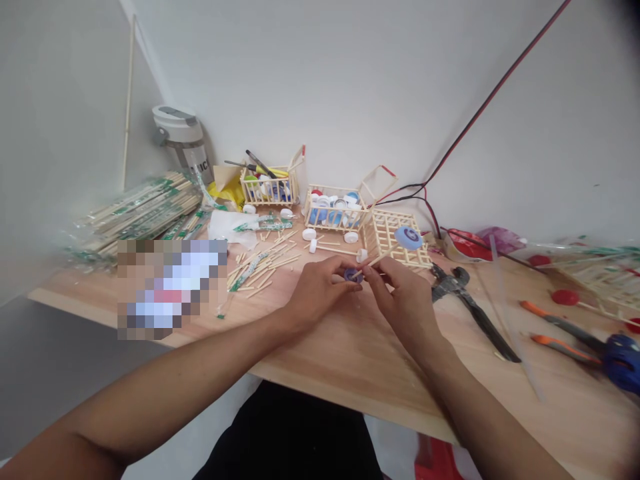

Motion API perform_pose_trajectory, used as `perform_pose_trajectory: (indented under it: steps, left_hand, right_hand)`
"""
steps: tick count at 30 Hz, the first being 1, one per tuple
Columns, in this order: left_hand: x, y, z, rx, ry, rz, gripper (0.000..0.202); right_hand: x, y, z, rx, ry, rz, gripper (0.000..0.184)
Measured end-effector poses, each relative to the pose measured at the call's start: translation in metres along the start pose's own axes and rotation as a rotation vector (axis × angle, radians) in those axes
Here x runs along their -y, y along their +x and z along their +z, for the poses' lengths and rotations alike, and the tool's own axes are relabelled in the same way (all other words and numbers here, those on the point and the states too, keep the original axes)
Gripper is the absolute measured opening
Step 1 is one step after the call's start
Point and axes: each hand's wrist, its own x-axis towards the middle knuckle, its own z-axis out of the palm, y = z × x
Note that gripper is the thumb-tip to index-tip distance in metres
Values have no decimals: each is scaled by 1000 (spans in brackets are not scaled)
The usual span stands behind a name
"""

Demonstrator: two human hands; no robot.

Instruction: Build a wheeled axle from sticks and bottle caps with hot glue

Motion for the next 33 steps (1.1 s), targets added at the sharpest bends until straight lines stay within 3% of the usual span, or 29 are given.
perform_pose_trajectory:
  steps: [11,33]
  left_hand:
    - [1,0,-1,-20,69,2,23]
    - [-1,0,-1,-43,-12,-14,19]
  right_hand:
    - [0,1,1,-28,-49,-26,22]
    - [8,0,-2,-32,-145,-39,27]
